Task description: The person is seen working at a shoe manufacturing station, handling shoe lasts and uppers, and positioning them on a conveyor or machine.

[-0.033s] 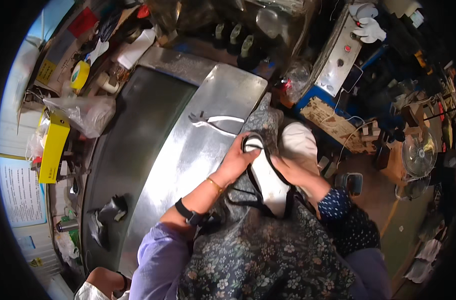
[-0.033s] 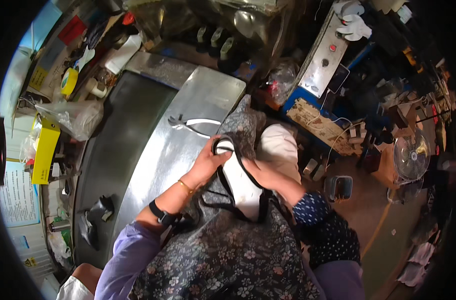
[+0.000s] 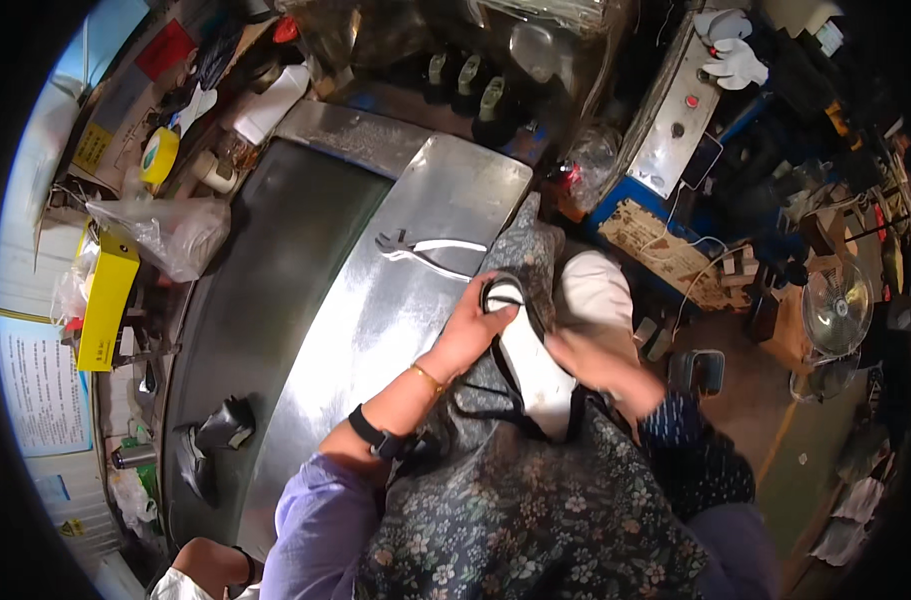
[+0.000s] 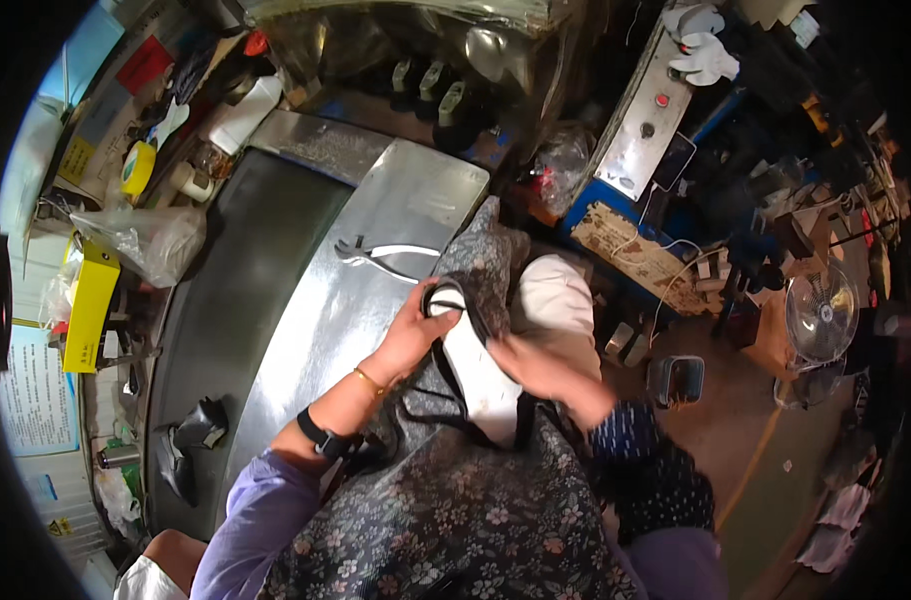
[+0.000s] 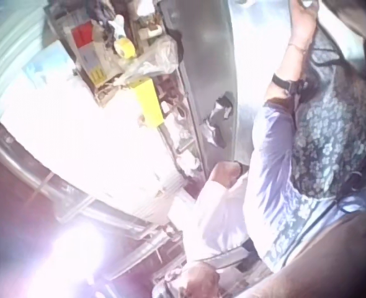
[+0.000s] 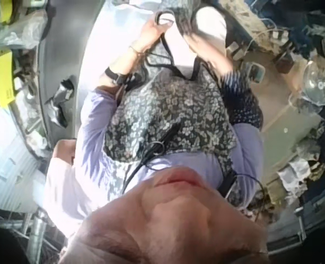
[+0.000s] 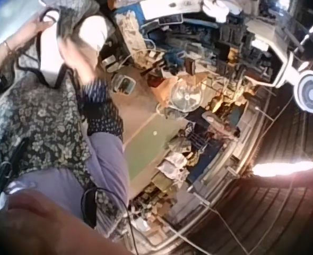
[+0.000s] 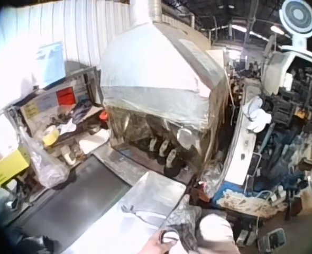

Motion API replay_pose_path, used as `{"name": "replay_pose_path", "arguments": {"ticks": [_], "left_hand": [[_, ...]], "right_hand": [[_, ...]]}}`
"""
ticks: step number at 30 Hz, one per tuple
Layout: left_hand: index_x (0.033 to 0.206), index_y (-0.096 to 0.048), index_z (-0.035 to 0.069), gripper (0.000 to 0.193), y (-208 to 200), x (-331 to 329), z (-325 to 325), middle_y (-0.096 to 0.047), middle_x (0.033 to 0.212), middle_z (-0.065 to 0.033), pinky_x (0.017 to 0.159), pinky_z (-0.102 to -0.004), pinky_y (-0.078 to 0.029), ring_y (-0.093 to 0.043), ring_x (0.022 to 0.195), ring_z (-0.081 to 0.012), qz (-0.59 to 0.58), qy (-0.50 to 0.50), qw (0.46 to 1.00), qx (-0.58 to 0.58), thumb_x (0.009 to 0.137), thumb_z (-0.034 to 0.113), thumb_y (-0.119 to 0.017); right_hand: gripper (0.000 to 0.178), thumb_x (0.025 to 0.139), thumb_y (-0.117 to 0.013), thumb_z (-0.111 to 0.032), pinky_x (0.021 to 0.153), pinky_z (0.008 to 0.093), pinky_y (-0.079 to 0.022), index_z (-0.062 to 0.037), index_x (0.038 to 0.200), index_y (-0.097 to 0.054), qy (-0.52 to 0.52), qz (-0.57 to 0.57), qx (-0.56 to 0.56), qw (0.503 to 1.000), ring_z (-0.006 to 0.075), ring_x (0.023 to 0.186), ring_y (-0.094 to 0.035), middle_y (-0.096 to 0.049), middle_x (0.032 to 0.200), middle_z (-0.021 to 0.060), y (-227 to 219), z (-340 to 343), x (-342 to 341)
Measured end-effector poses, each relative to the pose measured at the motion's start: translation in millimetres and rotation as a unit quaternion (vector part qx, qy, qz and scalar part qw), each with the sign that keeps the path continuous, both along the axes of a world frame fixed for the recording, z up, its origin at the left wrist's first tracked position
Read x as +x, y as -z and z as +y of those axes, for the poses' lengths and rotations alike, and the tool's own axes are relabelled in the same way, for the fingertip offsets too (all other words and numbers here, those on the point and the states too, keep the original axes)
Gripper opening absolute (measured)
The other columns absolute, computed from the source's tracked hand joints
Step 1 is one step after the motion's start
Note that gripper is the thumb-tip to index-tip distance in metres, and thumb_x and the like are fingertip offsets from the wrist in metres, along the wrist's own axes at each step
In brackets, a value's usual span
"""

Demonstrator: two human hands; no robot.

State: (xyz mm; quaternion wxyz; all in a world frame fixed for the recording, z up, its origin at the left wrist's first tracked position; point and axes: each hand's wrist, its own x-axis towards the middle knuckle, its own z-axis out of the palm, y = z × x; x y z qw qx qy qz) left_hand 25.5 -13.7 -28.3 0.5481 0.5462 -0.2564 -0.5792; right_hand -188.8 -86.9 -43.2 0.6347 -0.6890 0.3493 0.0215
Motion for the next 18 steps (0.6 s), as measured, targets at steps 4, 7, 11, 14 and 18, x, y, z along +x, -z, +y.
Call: {"name": "replay_pose_path", "arguments": {"ticks": [4,7,11,14,18], "left_hand": [[0.138,-0.044,-0.001,0.049,-4.4,1.8,-1.9,-0.060,0.123,-0.0071,0.100,-0.0314,-0.042,-0.057,0.111,-0.0174,0.150,-0.012,0.988,-0.043,0.093,0.010,-0.058],[0.132,-0.053,-0.005,0.046,26.9,11.2,-2.4,-0.054,0.137,-0.0185,0.112,-0.0377,-0.032,-0.049,0.129,-0.0256,0.312,-0.186,0.929,-0.074,0.101,0.027,-0.043],[0.112,-0.063,-0.005,0.047,9.1,-14.2,9.7,-0.065,0.109,-0.0304,0.096,-0.0429,-0.048,-0.062,0.109,-0.0403,-0.313,-0.182,0.926,0.109,0.102,0.034,-0.039],[0.083,-0.056,0.000,0.039,-13.7,-12.5,15.2,-0.065,0.068,-0.0201,0.057,-0.0506,-0.052,-0.063,0.058,-0.0421,-0.705,-0.002,0.694,0.147,0.100,0.032,-0.041],[0.136,-0.036,-0.009,0.055,7.7,-0.4,36.8,-0.059,0.114,-0.0367,0.090,-0.0483,-0.049,-0.060,0.104,-0.0499,-0.460,-0.010,0.887,0.029,0.101,0.033,-0.042]], "right_hand": [[0.046,0.103,-0.047,-0.029,0.095,0.0356,-0.044,0.0063,0.132,-0.045,0.081,-0.090,-0.061,0.991,0.0255,0.109,-0.058,-0.062,0.116,0.0210,-4.4,33.6,-3.6],[0.048,0.102,-0.047,-0.029,0.092,0.0372,-0.045,0.0088,0.131,-0.044,0.091,-0.124,-0.002,0.988,0.0311,0.108,-0.061,-0.063,0.111,0.0252,-10.8,18.3,19.9],[0.059,0.101,-0.046,-0.033,0.086,0.0460,-0.048,0.0155,0.132,-0.037,0.084,-0.034,-0.128,0.988,0.0480,0.101,-0.060,-0.060,0.103,0.0385,-38.0,31.5,44.4],[0.062,0.098,-0.049,-0.030,0.072,0.0562,-0.049,0.0197,0.131,-0.032,0.054,0.036,-0.236,0.970,0.0551,0.079,-0.060,-0.061,0.078,0.0377,-49.4,51.1,55.8],[0.055,0.099,-0.049,-0.025,0.079,0.0538,-0.048,0.0148,0.134,-0.033,0.111,-0.086,-0.221,0.965,0.0532,0.092,-0.060,-0.059,0.097,0.0401,-14.1,51.6,55.2]]}}
